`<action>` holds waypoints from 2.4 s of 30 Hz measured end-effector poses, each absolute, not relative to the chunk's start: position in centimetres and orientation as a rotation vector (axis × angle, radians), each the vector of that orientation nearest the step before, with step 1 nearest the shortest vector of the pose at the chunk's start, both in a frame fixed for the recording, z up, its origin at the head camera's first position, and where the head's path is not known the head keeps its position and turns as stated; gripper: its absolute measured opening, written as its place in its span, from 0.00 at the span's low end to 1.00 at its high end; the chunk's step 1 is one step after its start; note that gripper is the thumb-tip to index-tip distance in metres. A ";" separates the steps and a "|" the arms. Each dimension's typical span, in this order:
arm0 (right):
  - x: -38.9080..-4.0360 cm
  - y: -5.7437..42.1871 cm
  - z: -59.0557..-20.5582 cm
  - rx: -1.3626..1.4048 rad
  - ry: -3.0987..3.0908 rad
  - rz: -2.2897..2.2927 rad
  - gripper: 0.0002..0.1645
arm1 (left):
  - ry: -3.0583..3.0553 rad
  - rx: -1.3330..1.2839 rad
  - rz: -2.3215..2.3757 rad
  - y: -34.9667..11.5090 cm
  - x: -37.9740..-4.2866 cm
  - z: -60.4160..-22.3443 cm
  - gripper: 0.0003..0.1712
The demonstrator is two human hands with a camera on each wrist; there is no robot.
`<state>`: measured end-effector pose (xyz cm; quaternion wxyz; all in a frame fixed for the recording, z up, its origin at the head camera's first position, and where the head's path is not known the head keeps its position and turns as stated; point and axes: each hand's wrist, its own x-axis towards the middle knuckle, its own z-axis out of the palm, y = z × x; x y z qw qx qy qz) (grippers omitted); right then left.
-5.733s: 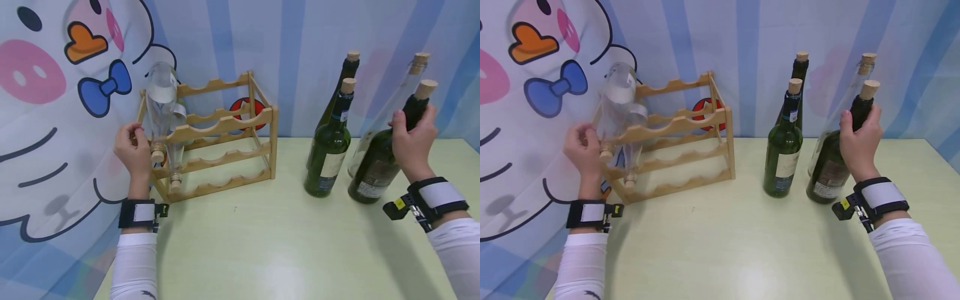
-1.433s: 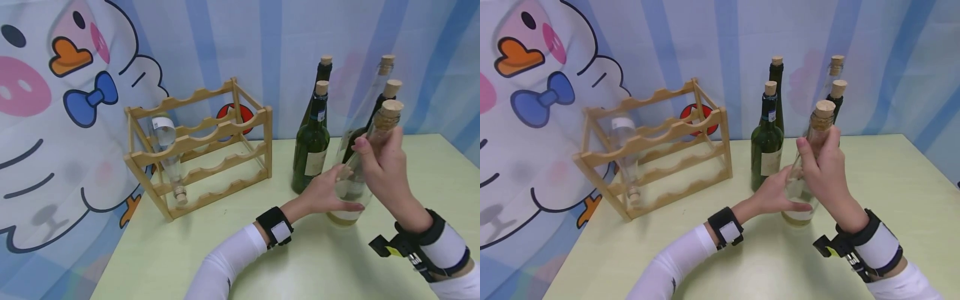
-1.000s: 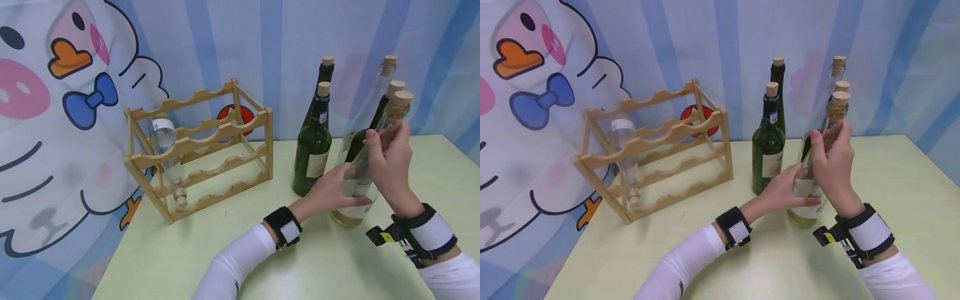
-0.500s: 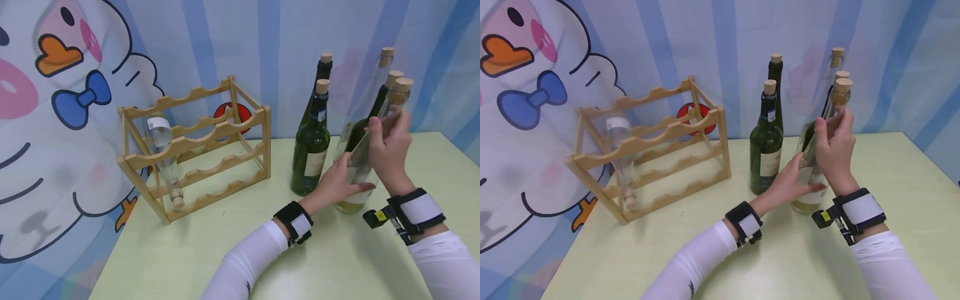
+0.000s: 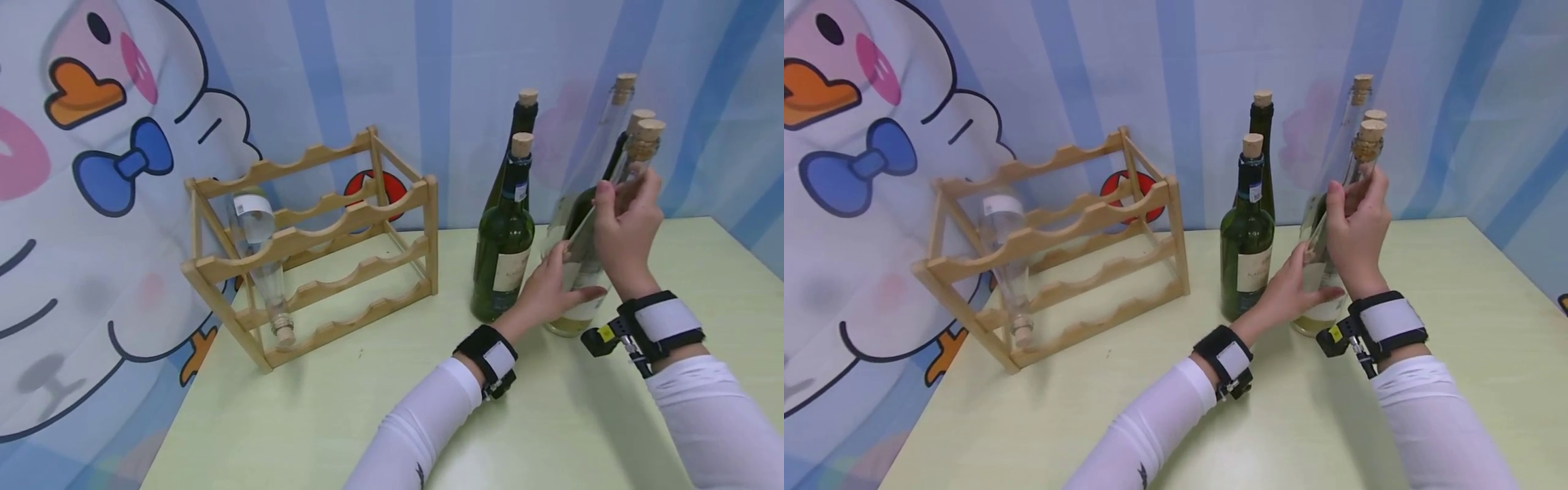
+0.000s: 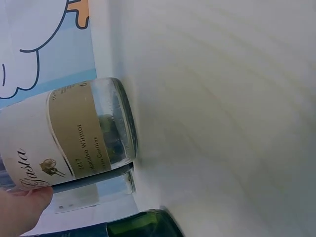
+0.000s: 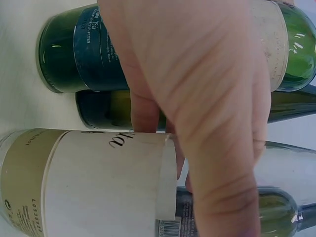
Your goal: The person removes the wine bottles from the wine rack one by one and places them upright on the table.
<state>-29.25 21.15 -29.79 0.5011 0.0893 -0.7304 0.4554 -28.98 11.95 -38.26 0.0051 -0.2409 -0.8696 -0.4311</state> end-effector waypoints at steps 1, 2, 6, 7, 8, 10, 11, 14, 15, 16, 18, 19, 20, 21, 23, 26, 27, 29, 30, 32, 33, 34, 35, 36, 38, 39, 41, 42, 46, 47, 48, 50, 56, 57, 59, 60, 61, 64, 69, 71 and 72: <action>-29.4 21.1 -29.9 0.217 -1.763 1.098 0.16 | -2.720 -0.749 -1.356 11.9 -29.0 -38.3 0.49; -29.6 21.1 -30.0 0.219 -1.761 1.096 0.16 | -2.719 -0.742 -1.359 11.8 -29.1 -38.4 0.49; -30.1 20.8 -30.2 0.233 -1.758 1.105 0.16 | -2.755 -0.693 -1.332 11.3 -28.8 -38.2 0.49; -30.1 20.8 -30.3 0.235 -1.758 1.107 0.16 | -2.781 -0.676 -1.307 11.1 -28.5 -38.0 0.48; -30.2 20.7 -30.4 0.237 -1.756 1.110 0.16 | -2.809 -0.666 -1.279 10.9 -28.1 -37.7 0.48; -30.2 20.7 -30.6 0.239 -1.750 1.114 0.16 | -2.862 -0.696 -1.225 9.9 -27.1 -36.7 0.47; -30.2 20.6 -30.6 0.241 -1.747 1.113 0.16 | -2.883 -0.733 -1.191 9.3 -26.3 -36.0 0.45; -30.2 20.6 -30.8 0.246 -1.743 1.112 0.16 | -2.798 -0.957 -1.127 6.2 -23.7 -33.5 0.39; -30.2 20.6 -30.8 0.245 -1.747 1.118 0.17 | -2.708 -1.046 -1.106 4.9 -22.8 -32.7 0.37; -30.2 20.6 -30.8 0.244 -1.751 1.126 0.17 | -2.606 -1.115 -1.072 3.5 -21.9 -31.9 0.35; -30.2 20.7 -30.8 0.243 -1.753 1.147 0.18 | -2.344 -1.197 -0.999 0.5 -20.4 -30.7 0.30; -30.1 20.8 -30.8 0.241 -1.754 1.154 0.18 | -2.208 -1.195 -0.951 -1.0 -19.9 -30.2 0.27; -30.1 20.9 -30.8 0.241 -1.756 1.161 0.18 | -2.081 -1.169 -0.901 -2.6 -19.5 -29.8 0.24; -30.0 21.0 -30.9 0.242 -1.754 1.167 0.18 | -1.972 -1.127 -0.869 -4.2 -19.2 -29.5 0.22; -29.9 21.2 -30.9 0.252 -1.750 1.170 0.18 | -1.813 -0.994 -0.809 -7.3 -18.9 -29.0 0.18; -29.7 21.5 -30.9 0.258 -1.743 1.173 0.18 | -1.719 -0.732 -0.740 -11.8 -18.9 -28.6 0.16; -29.7 21.5 -30.9 0.259 -1.741 1.174 0.18 | -1.710 -0.652 -0.730 -13.2 -19.0 -28.6 0.16; -29.7 21.6 -31.0 0.257 -1.744 1.169 0.19 | -1.715 -0.490 -0.705 -15.9 -19.3 -28.6 0.15; -29.7 21.6 -31.0 0.257 -1.743 1.169 0.19 | -1.721 -0.424 -0.701 -17.2 -19.5 -28.6 0.15; -29.9 21.6 -31.1 0.260 -1.745 1.167 0.19 | -1.727 -0.304 -0.691 -19.3 -19.9 -28.7 0.14; -30.0 21.6 -31.1 0.262 -1.745 1.166 0.19 | -1.725 -0.259 -0.690 -20.2 -20.1 -28.8 0.13; -30.0 21.6 -31.1 0.265 -1.743 1.165 0.19 | -1.729 -0.220 -0.679 -20.9 -20.3 -28.9 0.13; -30.0 21.6 -31.2 0.270 -1.740 1.168 0.19 | -1.734 -0.195 -0.666 -21.5 -20.5 -29.0 0.13; -30.1 21.6 -31.2 0.275 -1.738 1.163 0.19 | -1.732 -0.180 -0.658 -21.9 -20.6 -29.1 0.12; -30.2 21.5 -31.3 0.287 -1.733 1.158 0.19 | -1.716 -0.158 -0.629 -22.4 -20.8 -29.2 0.12; -30.2 21.5 -31.4 0.291 -1.729 1.163 0.19 | -1.700 -0.153 -0.617 -22.6 -20.8 -29.2 0.12; -30.2 21.4 -31.5 0.300 -1.729 1.160 0.19 | -1.648 -0.129 -0.590 -22.9 -20.8 -29.2 0.11; -30.2 21.3 -31.5 0.300 -1.729 1.159 0.19 | -1.615 -0.106 -0.583 -23.2 -20.8 -29.3 0.11; -30.1 21.1 -31.6 0.295 -1.735 1.172 0.20 | -1.559 -0.001 -0.571 -24.7 -20.8 -29.9 0.10; -30.0 21.1 -31.6 0.294 -1.736 1.179 0.20 | -1.572 0.016 -0.573 -25.1 -20.8 -30.2 0.11; -30.0 21.1 -31.6 0.295 -1.736 1.182 0.20 | -1.587 0.026 -0.578 -25.4 -20.9 -30.5 0.11; -30.0 21.3 -31.6 0.296 -1.746 1.184 0.21 | -1.621 0.024 -0.580 -25.9 -21.0 -30.9 0.12; -29.5 21.8 -31.8 0.280 -1.793 1.219 0.22 | -1.620 -0.031 -0.599 -26.0 -21.8 -31.2 0.13; -29.3 21.7 -31.9 0.257 -1.774 1.219 0.23 | -1.612 -0.037 -0.603 -25.9 -21.9 -31.1 0.13; -28.6 21.1 -31.6 0.207 -1.700 1.195 0.24 | -1.594 -0.046 -0.609 -25.8 -21.9 -31.0 0.12; -28.2 20.5 -31.4 0.201 -1.629 1.188 0.24 | -1.587 -0.048 -0.611 -25.7 -21.9 -31.0 0.12; -27.7 19.5 -31.0 0.208 -1.536 1.189 0.24 | -1.579 -0.050 -0.612 -25.7 -21.9 -30.9 0.12; -26.0 15.2 -29.7 0.344 -1.220 1.196 0.21 | -1.562 -0.040 -0.613 -25.6 -21.8 -31.0 0.12; -24.2 7.3 -30.7 0.879 -1.162 1.099 0.20 | -1.548 -0.033 -0.614 -25.7 -21.8 -31.1 0.13; -24.0 4.7 -32.1 1.079 -1.351 0.994 0.17 | -1.548 -0.036 -0.614 -25.8 -21.8 -31.1 0.13; -24.1 3.5 -32.8 1.162 -1.454 0.948 0.15 | -1.546 -0.038 -0.616 -25.9 -21.9 -31.2 0.14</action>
